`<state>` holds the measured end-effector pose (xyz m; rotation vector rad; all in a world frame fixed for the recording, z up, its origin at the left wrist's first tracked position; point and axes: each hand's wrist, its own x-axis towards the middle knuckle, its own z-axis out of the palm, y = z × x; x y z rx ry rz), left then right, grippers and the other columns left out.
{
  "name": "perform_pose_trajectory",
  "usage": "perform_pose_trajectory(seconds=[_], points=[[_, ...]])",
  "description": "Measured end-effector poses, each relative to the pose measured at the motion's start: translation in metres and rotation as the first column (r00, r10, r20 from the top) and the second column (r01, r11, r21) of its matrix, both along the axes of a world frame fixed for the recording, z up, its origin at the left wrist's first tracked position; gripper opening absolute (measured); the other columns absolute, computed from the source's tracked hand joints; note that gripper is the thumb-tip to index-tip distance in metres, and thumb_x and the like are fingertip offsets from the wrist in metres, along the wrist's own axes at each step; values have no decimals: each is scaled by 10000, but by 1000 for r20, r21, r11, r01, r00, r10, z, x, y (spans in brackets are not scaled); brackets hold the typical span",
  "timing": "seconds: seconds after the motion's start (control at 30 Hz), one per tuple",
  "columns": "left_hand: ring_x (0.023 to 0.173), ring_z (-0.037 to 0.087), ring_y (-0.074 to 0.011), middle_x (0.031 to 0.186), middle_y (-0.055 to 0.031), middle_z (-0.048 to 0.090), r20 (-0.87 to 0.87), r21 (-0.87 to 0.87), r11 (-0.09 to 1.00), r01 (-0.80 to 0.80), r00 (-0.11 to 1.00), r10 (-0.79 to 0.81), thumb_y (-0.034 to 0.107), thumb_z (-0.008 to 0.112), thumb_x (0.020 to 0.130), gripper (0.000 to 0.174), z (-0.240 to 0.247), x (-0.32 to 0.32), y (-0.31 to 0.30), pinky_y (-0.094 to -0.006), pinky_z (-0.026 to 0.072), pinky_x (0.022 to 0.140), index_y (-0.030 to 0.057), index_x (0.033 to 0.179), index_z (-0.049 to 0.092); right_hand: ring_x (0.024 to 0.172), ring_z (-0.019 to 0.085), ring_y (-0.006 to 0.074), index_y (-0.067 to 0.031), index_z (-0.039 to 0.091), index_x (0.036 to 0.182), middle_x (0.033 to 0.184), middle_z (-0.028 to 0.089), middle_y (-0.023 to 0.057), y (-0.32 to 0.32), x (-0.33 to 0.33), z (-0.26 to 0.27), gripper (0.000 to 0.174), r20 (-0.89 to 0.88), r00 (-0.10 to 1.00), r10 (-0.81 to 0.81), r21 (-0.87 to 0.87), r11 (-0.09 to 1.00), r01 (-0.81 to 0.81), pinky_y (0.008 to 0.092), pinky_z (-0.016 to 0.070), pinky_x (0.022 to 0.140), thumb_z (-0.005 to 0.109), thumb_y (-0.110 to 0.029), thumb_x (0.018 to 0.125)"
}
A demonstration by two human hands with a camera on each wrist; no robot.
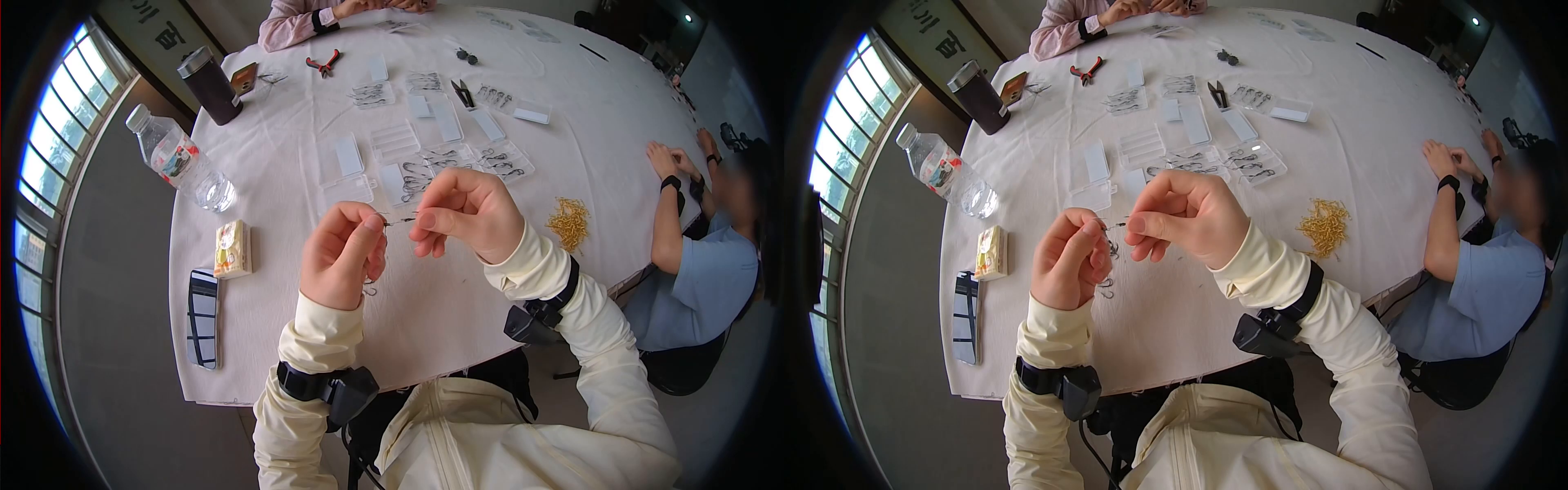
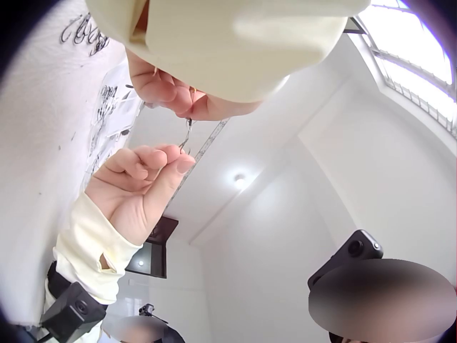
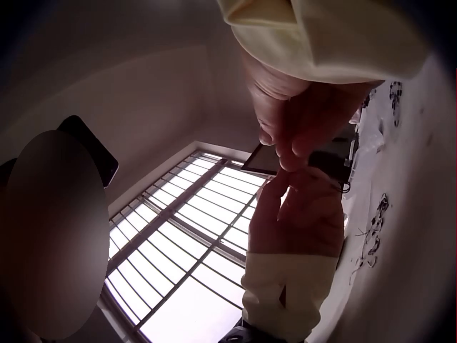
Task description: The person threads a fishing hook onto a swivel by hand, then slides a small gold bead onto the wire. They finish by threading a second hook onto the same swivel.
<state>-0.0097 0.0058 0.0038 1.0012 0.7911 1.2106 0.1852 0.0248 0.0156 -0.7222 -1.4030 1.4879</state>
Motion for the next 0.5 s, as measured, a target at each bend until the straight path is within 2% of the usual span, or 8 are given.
perform_pose_trajectory(seconds=[0.1, 0.17, 0.27, 0.37, 0.43, 0.47, 0.5], points=[[550, 452, -58, 695, 5, 540, -3, -15, 1000, 10, 1000, -10, 131, 577, 931, 96, 0, 0, 0, -201, 356, 484, 39, 912, 561, 652, 638, 118, -14, 600, 915, 772, 660, 54, 1, 1, -2, 112, -27, 999, 47, -37, 998, -48, 222, 511, 595, 646, -115, 897], [550, 454, -58, 695, 6, 539, -22, -20, 999, 33, 999, -33, 134, 578, 930, 99, 1, 0, 0, -200, 357, 483, 38, 909, 562, 698, 594, 93, -17, 590, 921, 790, 621, 25, 1, 1, -4, 158, -8, 998, 57, 8, 998, -57, 225, 492, 643, 651, -161, 902], [552, 454, -51, 700, 11, 537, -74, 7, 1000, 15, 997, -14, 128, 575, 929, 95, 2, 2, -2, -197, 359, 482, 36, 910, 563, 746, 544, 112, -47, 540, 872, 811, 563, 26, 2, 0, -3, 188, 33, 996, 83, 50, 995, -85, 263, 476, 708, 637, -202, 913], [551, 444, -44, 704, 17, 531, -125, 9, 1000, -5, 992, 6, 116, 578, 925, 89, 3, 3, -3, -193, 357, 482, 29, 915, 563, 785, 523, 73, -13, 561, 947, 851, 574, 8, 3, -3, -13, 210, 4, 995, 98, 131, 987, -97, 236, 451, 740, 619, -214, 929], [590, 486, -39, 738, 11, 557, -233, 74, 997, 10, 972, 8, 81, 592, 911, 77, 3, 1, -4, -184, 398, 525, 10, 910, 562, 790, 524, 73, -10, 557, 948, 860, 575, 10, 2, -6, -13, 207, 14, 995, 95, 146, 985, -96, 238, 452, 745, 616, -208, 930], [590, 486, -39, 738, 11, 557, -234, 74, 997, 10, 972, 8, 81, 592, 911, 77, 4, 3, -5, -184, 398, 525, 10, 910, 562, 795, 525, 74, -8, 554, 949, 868, 576, 11, 1, -7, -13, 204, 24, 995, 92, 163, 982, -95, 240, 452, 750, 613, -202, 931], [620, 512, -40, 757, 3, 575, -286, 128, 991, -30, 956, 66, 63, 596, 903, 73, 5, 7, -7, -182, 417, 557, -1, 905, 562, 795, 525, 74, -8, 554, 949, 868, 576, 11, 1, -9, -14, 204, 24, 995, 92, 162, 982, -95, 240, 452, 750, 613, -202, 931]])
